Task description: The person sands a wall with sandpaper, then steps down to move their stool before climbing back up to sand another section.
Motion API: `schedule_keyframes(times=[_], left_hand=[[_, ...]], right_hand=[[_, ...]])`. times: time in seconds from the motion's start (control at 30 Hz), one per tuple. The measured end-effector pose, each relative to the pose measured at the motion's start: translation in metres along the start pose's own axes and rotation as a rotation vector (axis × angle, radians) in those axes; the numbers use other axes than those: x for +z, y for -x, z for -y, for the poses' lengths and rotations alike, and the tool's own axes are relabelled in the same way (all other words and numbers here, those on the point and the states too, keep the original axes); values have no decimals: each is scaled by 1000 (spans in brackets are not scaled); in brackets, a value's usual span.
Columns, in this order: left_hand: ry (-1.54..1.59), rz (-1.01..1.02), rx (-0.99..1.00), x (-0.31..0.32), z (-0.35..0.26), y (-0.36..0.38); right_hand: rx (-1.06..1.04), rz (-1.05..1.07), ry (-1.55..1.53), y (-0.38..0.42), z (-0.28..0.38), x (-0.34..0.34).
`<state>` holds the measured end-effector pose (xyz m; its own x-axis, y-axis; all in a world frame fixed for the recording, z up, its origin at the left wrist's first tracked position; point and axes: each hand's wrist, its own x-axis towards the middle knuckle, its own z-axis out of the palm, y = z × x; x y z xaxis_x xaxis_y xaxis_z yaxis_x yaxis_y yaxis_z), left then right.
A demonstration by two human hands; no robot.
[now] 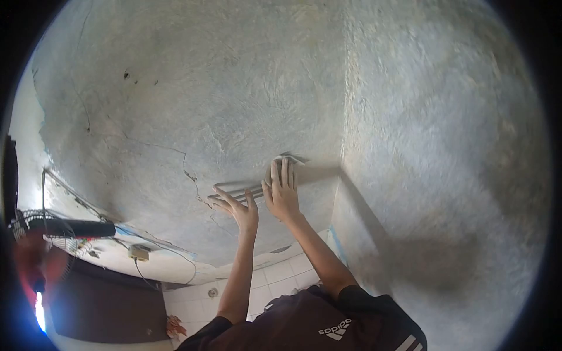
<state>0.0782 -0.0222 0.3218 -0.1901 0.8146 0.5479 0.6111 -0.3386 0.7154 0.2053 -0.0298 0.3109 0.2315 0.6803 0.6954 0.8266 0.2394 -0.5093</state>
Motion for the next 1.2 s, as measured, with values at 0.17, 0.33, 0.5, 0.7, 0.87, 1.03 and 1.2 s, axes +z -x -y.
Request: schedule_keyframes(times=[0.17, 0.33, 0.5, 0.7, 0.87, 1.03, 1.2], left_hand=[[125, 36, -116, 12, -13, 10], [273, 92, -116, 24, -20, 25], [295, 133, -146, 24, -23, 22], [322, 162, -163, 25, -18, 24], [372, 181, -175, 24, -15, 23], [425, 123, -199, 21, -18, 25], [413, 82, -221, 12, -31, 20]], right_hand=[[-45, -98, -34, -58, 3, -40], [9, -29, -75, -18, -21, -20], [-19, -138, -8, -21, -65, -18], [-63, -236, -32, -53, -60, -34], [-100, -12, 7, 23, -74, 12], [-47, -222, -138, -59, -14, -13], [-137, -185, -32, -76, -6, -29]])
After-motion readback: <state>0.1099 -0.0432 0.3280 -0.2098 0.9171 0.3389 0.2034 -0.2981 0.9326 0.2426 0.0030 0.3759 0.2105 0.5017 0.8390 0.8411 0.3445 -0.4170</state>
